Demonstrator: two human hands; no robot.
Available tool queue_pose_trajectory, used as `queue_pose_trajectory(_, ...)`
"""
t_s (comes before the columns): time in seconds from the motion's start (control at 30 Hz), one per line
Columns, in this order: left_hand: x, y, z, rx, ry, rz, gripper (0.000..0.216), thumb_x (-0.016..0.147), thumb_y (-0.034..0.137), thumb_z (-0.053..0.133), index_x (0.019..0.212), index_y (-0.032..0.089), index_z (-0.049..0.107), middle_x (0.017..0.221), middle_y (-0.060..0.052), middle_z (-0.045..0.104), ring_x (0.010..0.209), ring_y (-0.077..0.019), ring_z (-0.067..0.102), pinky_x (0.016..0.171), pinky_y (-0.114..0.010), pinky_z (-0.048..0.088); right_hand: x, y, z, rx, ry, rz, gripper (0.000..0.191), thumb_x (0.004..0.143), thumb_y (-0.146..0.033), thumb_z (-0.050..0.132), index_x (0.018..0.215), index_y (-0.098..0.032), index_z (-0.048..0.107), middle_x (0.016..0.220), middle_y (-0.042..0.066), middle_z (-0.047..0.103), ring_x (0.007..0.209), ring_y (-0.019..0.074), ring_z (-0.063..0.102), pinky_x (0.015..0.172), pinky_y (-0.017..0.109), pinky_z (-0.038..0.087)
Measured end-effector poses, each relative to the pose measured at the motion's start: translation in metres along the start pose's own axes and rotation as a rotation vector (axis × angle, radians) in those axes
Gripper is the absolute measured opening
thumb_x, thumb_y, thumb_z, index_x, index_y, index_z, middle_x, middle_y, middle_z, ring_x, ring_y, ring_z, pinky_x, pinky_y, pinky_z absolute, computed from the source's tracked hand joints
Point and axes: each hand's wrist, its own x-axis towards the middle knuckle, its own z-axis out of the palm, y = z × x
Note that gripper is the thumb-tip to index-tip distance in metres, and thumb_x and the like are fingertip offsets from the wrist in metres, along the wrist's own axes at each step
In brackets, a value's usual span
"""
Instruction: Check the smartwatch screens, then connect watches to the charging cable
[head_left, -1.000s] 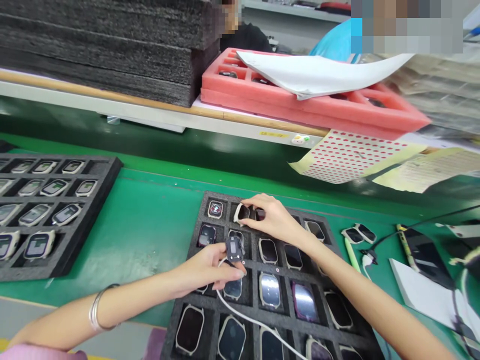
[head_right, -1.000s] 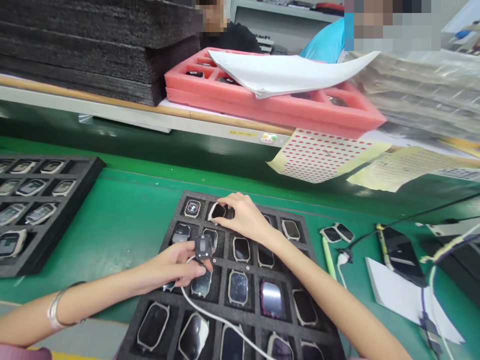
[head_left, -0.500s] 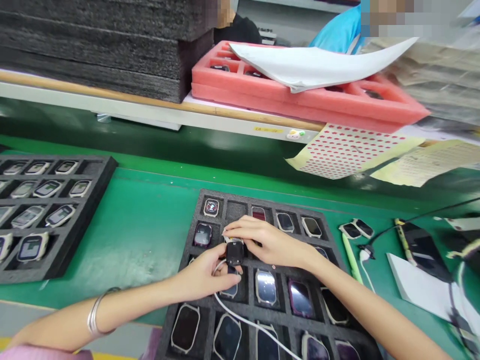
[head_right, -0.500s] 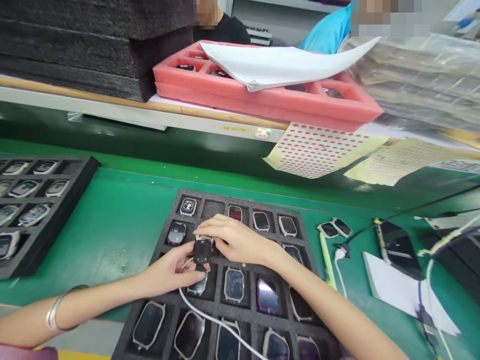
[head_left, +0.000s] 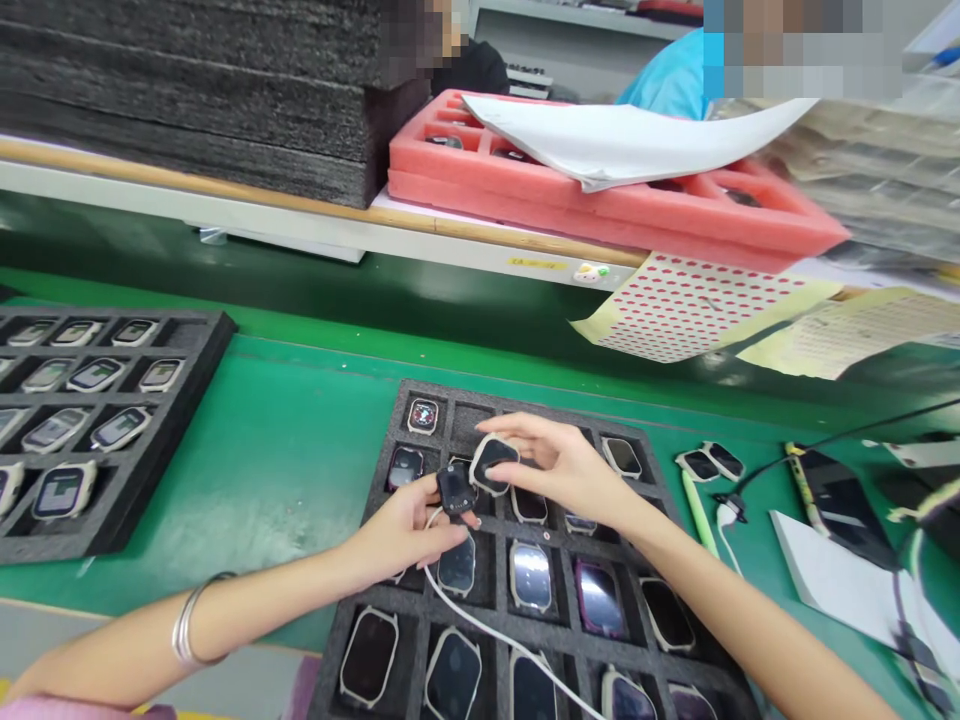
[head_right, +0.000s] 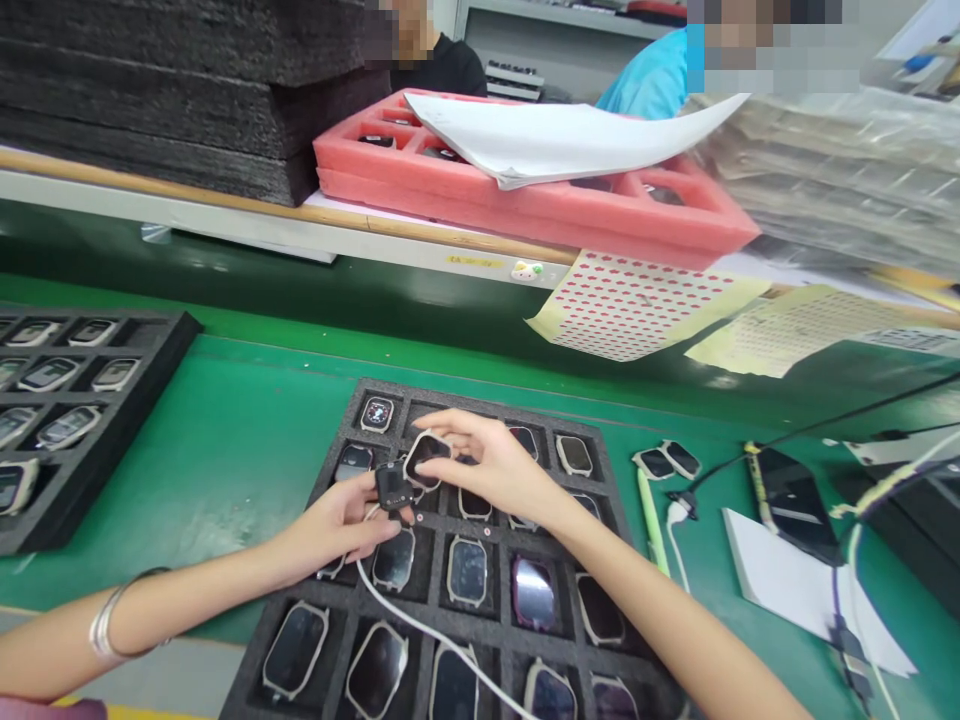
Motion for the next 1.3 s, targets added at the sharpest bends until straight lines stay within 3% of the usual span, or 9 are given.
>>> queue_pose_trajectory(0.13, 0.001, -0.004, -0.002, 0.064, -0.02, 0.029, 0.043, 0.068, 0.029, 0.078, 0.102, 0.012, 0.057, 0.08, 0.001, 0.058, 0.047, -0.0017, 0.035, 0.044, -0.017, 0.029, -0.002, -0.01, 0.015, -0.214, -0.151, -0.166, 0.026, 0.087, -0.021, 0.064, 0.113, -0.02, 0.064, 0.098, 0.006, 0.058, 0.088, 0.017, 0.059, 0.077, 0.03, 0.051)
queue_pose_trajectory(0.23, 0.0, -0.003, 0.0, 0.129, 0.007, 0.015, 0.038, 0.071, 0.033, 0.075, 0.097, 0.011, 0.058, 0.075, 0.003, 0.058, 0.044, -0.0014, 0.035, 0.041, -0.016, 0.028, 0.0, -0.01, 0.021, -0.385, -0.176, -0.258, 0.028, 0.089, -0.021, 0.062, 0.117, -0.022, 0.063, 0.105, 0.008, 0.052, 0.095, 0.0183, 0.054, 0.08, 0.032, 0.049)
queue_pose_trajectory(0.4, -0.003, 0.001, 0.003, 0.144, 0.042, -0.03, 0.039, 0.078, 0.047, 0.065, 0.092, 0.012, 0.057, 0.074, -0.001, 0.065, 0.032, -0.0012, 0.033, 0.031, -0.018, 0.022, -0.001, -0.009, 0.019, -0.525, -0.225, -0.261, 0.033, 0.094, -0.023, 0.053, 0.127, -0.024, 0.056, 0.112, 0.008, 0.053, 0.105, 0.0201, 0.049, 0.088, 0.035, 0.046)
queue_pose_trajectory(0.5, -0.003, 0.002, 0.004, 0.165, 0.039, -0.009, 0.034, 0.077, 0.041, 0.068, 0.094, 0.012, 0.059, 0.051, 0.008, 0.051, 0.032, -0.0028, 0.032, 0.032, -0.017, 0.021, -0.005, -0.01, 0.02, -0.554, -0.245, -0.26, 0.04, 0.092, -0.028, 0.056, 0.131, -0.021, 0.051, 0.116, 0.01, 0.054, 0.108, 0.0217, 0.05, 0.09, 0.036, 0.046)
queue_pose_trajectory(0.57, -0.002, 0.001, 0.003, 0.151, 0.023, 0.004, 0.035, 0.077, 0.038, 0.07, 0.098, 0.012, 0.059, 0.046, 0.011, 0.043, 0.033, -0.0032, 0.032, 0.033, -0.016, 0.021, -0.008, -0.01, 0.023, -0.614, -0.233, -0.281, 0.046, 0.089, -0.033, 0.06, 0.131, -0.016, 0.05, 0.115, 0.012, 0.056, 0.106, 0.0251, 0.051, 0.089, 0.041, 0.046)
queue_pose_trajectory(0.67, 0.001, -0.002, 0.002, 0.088, 0.032, 0.015, 0.035, 0.077, 0.039, 0.069, 0.096, 0.012, 0.057, 0.055, 0.008, 0.049, 0.035, -0.002, 0.033, 0.033, -0.016, 0.021, -0.009, -0.009, 0.025, -0.692, -0.189, -0.319, 0.046, 0.089, -0.031, 0.06, 0.128, -0.009, 0.05, 0.112, 0.016, 0.06, 0.103, 0.0287, 0.053, 0.087, 0.046, 0.045)
queue_pose_trajectory(0.8, 0.002, -0.004, 0.003, 0.072, 0.045, -0.019, 0.037, 0.076, 0.044, 0.07, 0.09, 0.012, 0.056, 0.061, 0.007, 0.051, 0.035, -0.001, 0.033, 0.032, -0.016, 0.02, -0.008, -0.006, 0.027, -0.612, -0.166, -0.308, 0.039, 0.086, -0.028, 0.065, 0.119, -0.013, 0.054, 0.109, 0.011, 0.063, 0.1, 0.0245, 0.057, 0.086, 0.04, 0.047)
queue_pose_trajectory(1.07, -0.001, 0.004, 0.008, 0.091, 0.134, 0.006, 0.037, 0.075, 0.047, 0.07, 0.081, 0.013, 0.057, 0.043, 0.011, 0.038, 0.031, -0.0025, 0.027, 0.033, -0.018, 0.018, -0.011, 0.002, 0.047, -0.665, 0.065, -0.352, 0.033, 0.085, -0.028, 0.065, 0.112, -0.011, 0.055, 0.104, 0.013, 0.066, 0.095, 0.0265, 0.061, 0.08, 0.042, 0.045)
queue_pose_trajectory(1.3, -0.004, 0.009, 0.009, 0.072, 0.099, -0.002, 0.039, 0.071, 0.048, 0.073, 0.077, 0.012, 0.058, 0.048, 0.009, 0.043, 0.032, -0.0019, 0.028, 0.034, -0.019, 0.018, -0.013, 0.002, 0.048, -0.601, 0.075, -0.366, 0.03, 0.087, -0.033, 0.062, 0.109, -0.013, 0.056, 0.097, 0.01, 0.067, 0.089, 0.0245, 0.06, 0.08, 0.041, 0.044)
